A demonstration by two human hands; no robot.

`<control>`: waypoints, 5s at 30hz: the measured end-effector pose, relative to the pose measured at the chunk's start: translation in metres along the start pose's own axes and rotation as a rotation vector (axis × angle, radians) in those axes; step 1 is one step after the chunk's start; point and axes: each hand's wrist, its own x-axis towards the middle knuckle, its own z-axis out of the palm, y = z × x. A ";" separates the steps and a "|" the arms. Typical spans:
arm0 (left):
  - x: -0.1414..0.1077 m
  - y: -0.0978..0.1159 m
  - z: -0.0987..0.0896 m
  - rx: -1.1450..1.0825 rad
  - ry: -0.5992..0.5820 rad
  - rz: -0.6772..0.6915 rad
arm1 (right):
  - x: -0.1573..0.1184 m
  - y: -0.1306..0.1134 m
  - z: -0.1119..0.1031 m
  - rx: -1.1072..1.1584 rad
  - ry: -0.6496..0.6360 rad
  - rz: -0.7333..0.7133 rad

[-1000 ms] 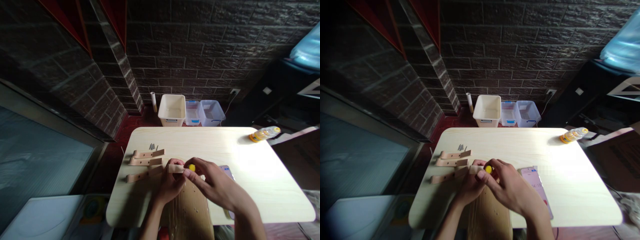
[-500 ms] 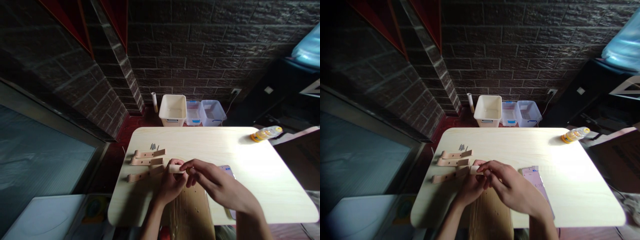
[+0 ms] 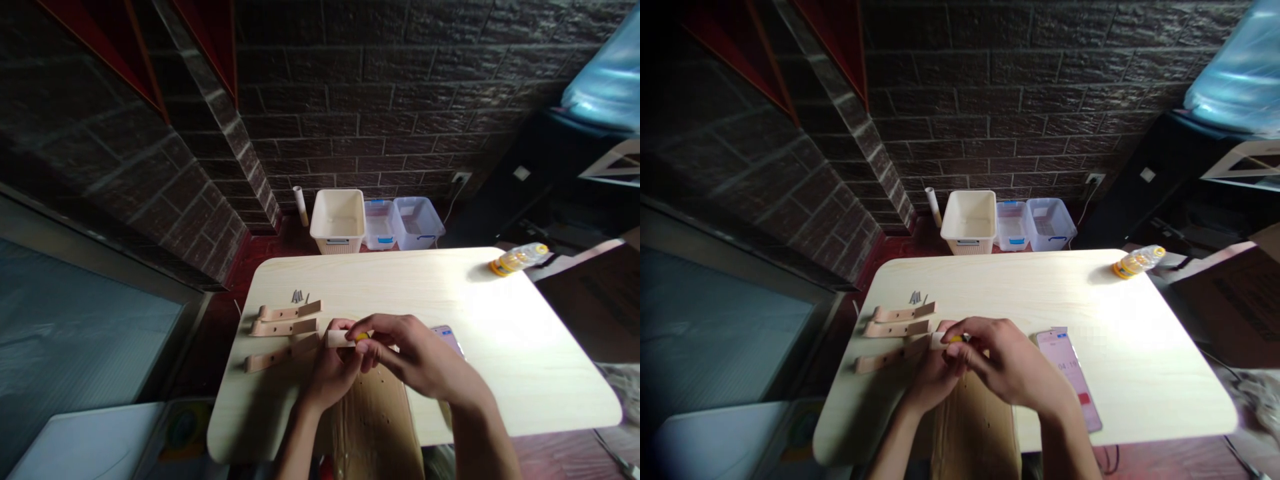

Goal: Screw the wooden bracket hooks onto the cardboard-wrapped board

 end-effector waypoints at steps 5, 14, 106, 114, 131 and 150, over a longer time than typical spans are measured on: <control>0.001 0.003 0.001 0.019 0.009 0.008 | 0.001 0.001 0.000 0.004 0.016 0.027; 0.002 0.005 0.001 0.135 0.026 0.035 | 0.003 0.002 0.001 0.057 0.008 0.017; 0.002 -0.012 -0.013 0.321 0.067 0.024 | -0.006 0.014 -0.015 0.166 -0.073 0.047; 0.003 -0.010 -0.011 0.327 0.086 -0.002 | -0.004 0.016 -0.014 0.072 -0.025 0.054; 0.003 -0.009 -0.012 0.331 0.066 -0.002 | -0.003 0.007 -0.015 -0.006 -0.031 0.003; 0.003 -0.008 -0.010 0.317 0.058 -0.008 | -0.005 0.006 -0.017 -0.087 0.021 0.008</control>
